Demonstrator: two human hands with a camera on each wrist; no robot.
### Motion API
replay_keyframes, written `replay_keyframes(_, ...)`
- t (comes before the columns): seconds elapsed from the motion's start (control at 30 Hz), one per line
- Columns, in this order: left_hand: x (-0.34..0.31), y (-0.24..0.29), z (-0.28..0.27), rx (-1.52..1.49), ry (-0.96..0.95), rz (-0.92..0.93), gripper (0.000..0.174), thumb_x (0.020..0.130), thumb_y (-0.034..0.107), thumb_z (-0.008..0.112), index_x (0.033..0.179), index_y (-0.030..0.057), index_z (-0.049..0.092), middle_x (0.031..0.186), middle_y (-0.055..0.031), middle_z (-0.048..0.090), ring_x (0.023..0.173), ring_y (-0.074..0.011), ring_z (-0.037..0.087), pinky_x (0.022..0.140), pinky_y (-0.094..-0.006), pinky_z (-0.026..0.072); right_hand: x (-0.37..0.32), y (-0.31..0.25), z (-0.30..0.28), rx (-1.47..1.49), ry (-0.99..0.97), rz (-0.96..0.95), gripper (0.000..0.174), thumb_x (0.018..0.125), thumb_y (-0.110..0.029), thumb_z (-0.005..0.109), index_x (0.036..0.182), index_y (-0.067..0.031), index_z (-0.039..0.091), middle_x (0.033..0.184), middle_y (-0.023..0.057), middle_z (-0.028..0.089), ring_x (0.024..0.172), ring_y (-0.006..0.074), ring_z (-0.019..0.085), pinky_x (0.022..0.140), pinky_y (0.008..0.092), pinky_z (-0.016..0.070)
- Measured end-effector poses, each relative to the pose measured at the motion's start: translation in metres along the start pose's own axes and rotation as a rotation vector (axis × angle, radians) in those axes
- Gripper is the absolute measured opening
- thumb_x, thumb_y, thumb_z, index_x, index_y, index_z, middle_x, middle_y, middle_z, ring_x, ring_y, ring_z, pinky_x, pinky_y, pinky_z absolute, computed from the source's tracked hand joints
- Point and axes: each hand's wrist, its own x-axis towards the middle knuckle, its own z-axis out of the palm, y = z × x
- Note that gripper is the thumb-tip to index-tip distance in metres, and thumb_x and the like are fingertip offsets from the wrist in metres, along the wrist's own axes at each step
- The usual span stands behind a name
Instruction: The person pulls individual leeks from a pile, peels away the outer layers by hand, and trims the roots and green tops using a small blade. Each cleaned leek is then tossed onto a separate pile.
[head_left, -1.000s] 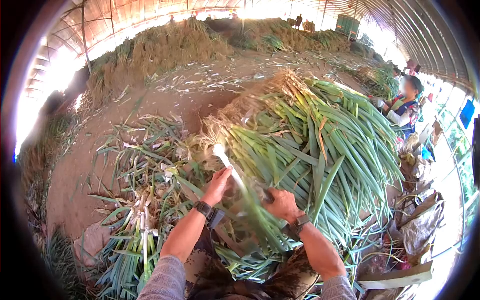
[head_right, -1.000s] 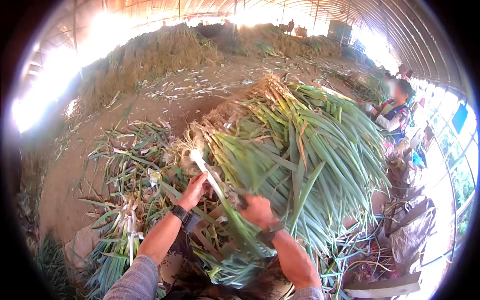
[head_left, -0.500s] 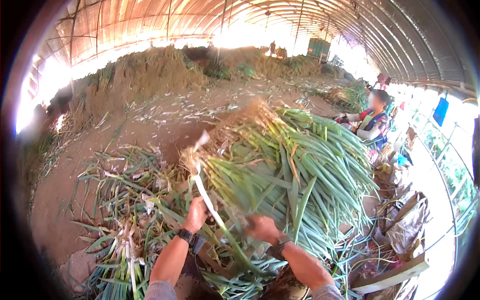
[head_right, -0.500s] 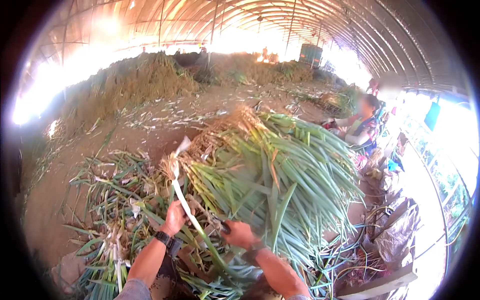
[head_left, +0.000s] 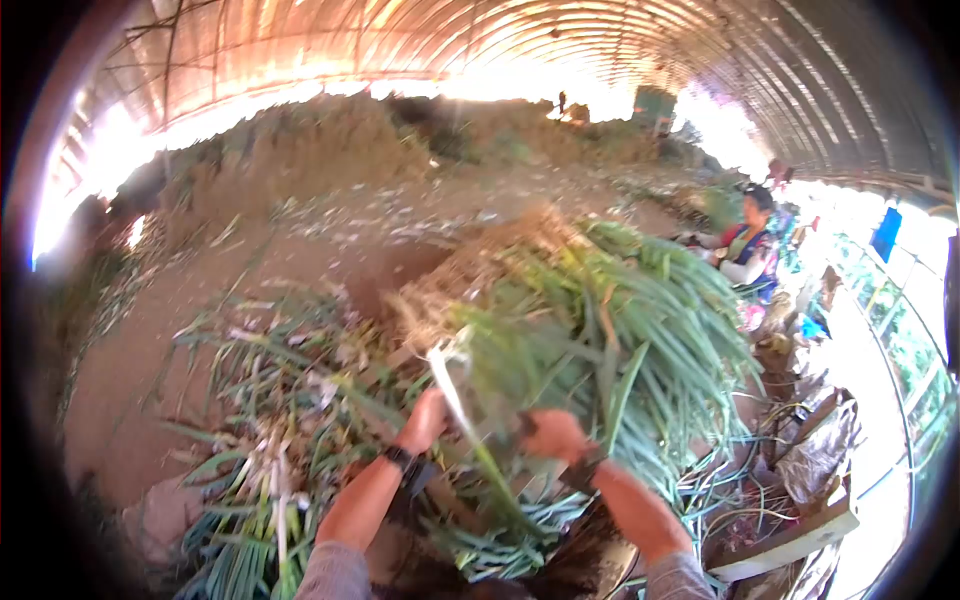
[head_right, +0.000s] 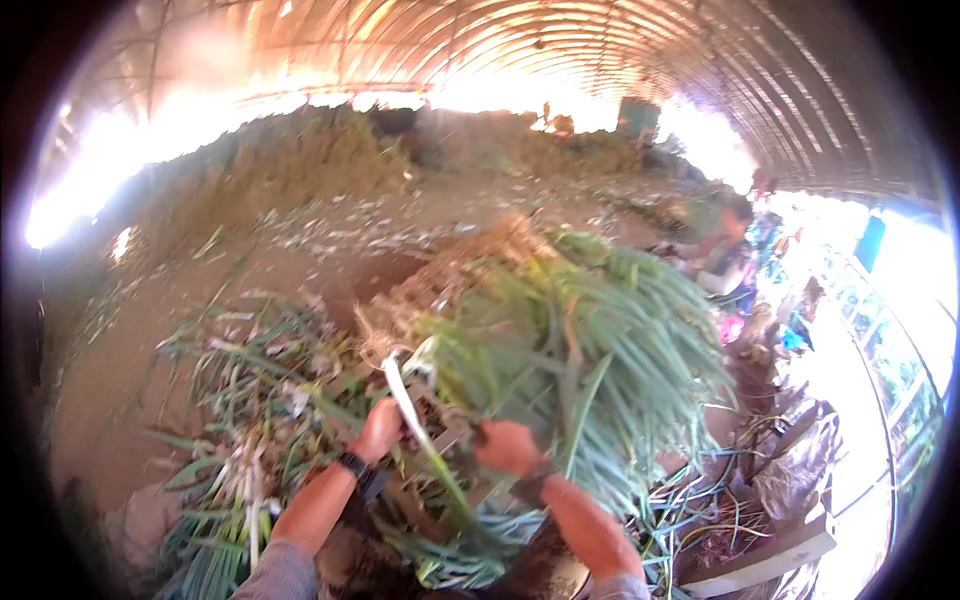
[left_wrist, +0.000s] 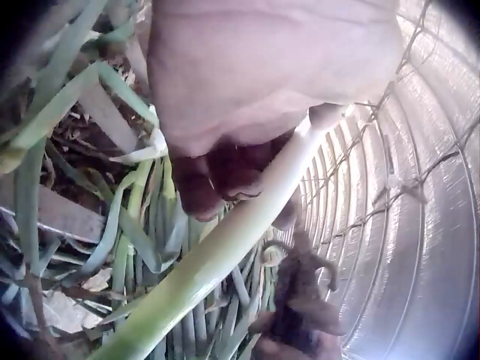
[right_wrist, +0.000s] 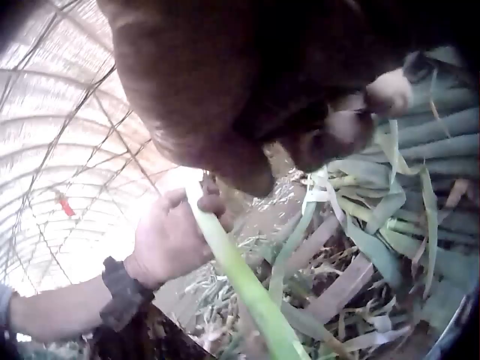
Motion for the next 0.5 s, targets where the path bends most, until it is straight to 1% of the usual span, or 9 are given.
replay_keyframes(0.03,-0.001,-0.001,-0.005,-0.064,0.019,-0.023,0.051,0.095,0.046,0.035,0.092,0.0028,0.063,0.08,-0.0119,0.065,0.067,-0.0218,0.056,0.058,-0.0361,0.0457,-0.009,-0.018,-0.025,0.003,-0.071,-0.002,0.038,0.079,-0.039,0.059,0.1,-0.0087,0.068,0.087,0.0207,0.069,0.085,0.0391,0.067,0.076,0.0492,0.053)
replay_keyframes(0.1,-0.015,0.01,0.008,-0.083,0.056,0.031,0.053,0.092,0.049,0.038,0.102,0.0028,0.062,0.089,-0.0128,0.066,0.071,-0.0223,0.055,0.063,-0.0362,0.0451,-0.017,-0.028,-0.037,0.009,0.03,-0.076,0.037,0.079,-0.039,0.06,0.099,-0.008,0.068,0.084,0.0203,0.068,0.082,0.0387,0.067,0.075,0.0489,0.0531)
replay_keyframes(0.17,-0.019,0.009,0.003,-0.108,0.012,-0.021,0.054,0.091,0.051,0.039,0.104,0.0038,0.061,0.094,-0.0126,0.067,0.071,-0.0221,0.055,0.062,-0.0363,0.0443,-0.024,-0.039,-0.041,0.081,0.172,-0.106,0.037,0.079,-0.038,0.06,0.1,-0.0078,0.068,0.084,0.0194,0.069,0.082,0.0389,0.067,0.075,0.0484,0.0531)
replay_keyframes(0.23,-0.018,0.01,0.001,-0.054,-0.025,-0.003,0.053,0.092,0.052,0.037,0.102,0.0056,0.061,0.093,-0.0113,0.067,0.07,-0.0204,0.053,0.062,-0.0357,0.0436,-0.02,-0.041,-0.044,0.051,0.139,-0.101,0.039,0.078,-0.037,0.062,0.101,-0.0069,0.067,0.087,0.02,0.069,0.085,0.0392,0.066,0.076,0.0489,0.0527)
replay_keyframes(0.3,-0.022,0.02,0.01,-0.015,0.064,0.073,0.054,0.092,0.054,0.036,0.097,0.007,0.061,0.09,-0.0091,0.066,0.069,-0.0186,0.051,0.062,-0.0345,0.0434,-0.017,-0.039,-0.049,-0.029,-0.045,-0.037,0.041,0.077,-0.038,0.062,0.101,-0.0062,0.068,0.089,0.0216,0.069,0.088,0.0397,0.066,0.078,0.0494,0.0523)
replay_keyframes(0.37,-0.032,0.042,0.023,0.086,0.157,0.15,0.056,0.093,0.058,0.035,0.097,0.0089,0.061,0.086,-0.0054,0.066,0.066,-0.0159,0.048,0.062,-0.0329,0.0433,-0.015,-0.024,-0.048,-0.062,-0.101,-0.035,0.04,0.076,-0.039,0.062,0.1,-0.0075,0.069,0.092,0.0215,0.069,0.09,0.04,0.065,0.08,0.0499,0.0513)
replay_keyframes(0.4,-0.02,0.042,0.0,0.018,0.214,0.172,0.052,0.097,0.055,0.037,0.098,0.0097,0.061,0.085,-0.0042,0.066,0.069,-0.0147,0.052,0.061,-0.032,0.0442,-0.016,-0.021,-0.05,-0.033,-0.161,0.001,0.042,0.076,-0.04,0.064,0.103,-0.0068,0.068,0.094,0.0209,0.068,0.092,0.0408,0.064,0.081,0.0501,0.05)
replay_keyframes(0.43,-0.026,0.06,0.005,-0.003,0.319,0.314,0.045,0.1,0.05,0.043,0.097,0.0096,0.061,0.084,-0.0037,0.065,0.072,-0.0147,0.057,0.061,-0.032,0.0461,-0.018,-0.02,-0.05,-0.003,-0.228,0.03,0.045,0.076,-0.04,0.066,0.105,-0.006,0.067,0.097,0.0204,0.068,0.095,0.0415,0.063,0.083,0.0504,0.0487)
replay_keyframes(0.5,-0.017,0.091,-0.044,0.177,0.578,0.43,0.04,0.1,0.048,0.051,0.096,0.0095,0.061,0.084,-0.0032,0.065,0.072,-0.0154,0.06,0.065,-0.0317,0.0496,-0.025,-0.011,-0.048,0.006,-0.258,0.028,0.046,0.076,-0.041,0.066,0.107,-0.0071,0.068,0.099,0.019,0.068,0.095,0.0412,0.063,0.083,0.0495,0.0489)
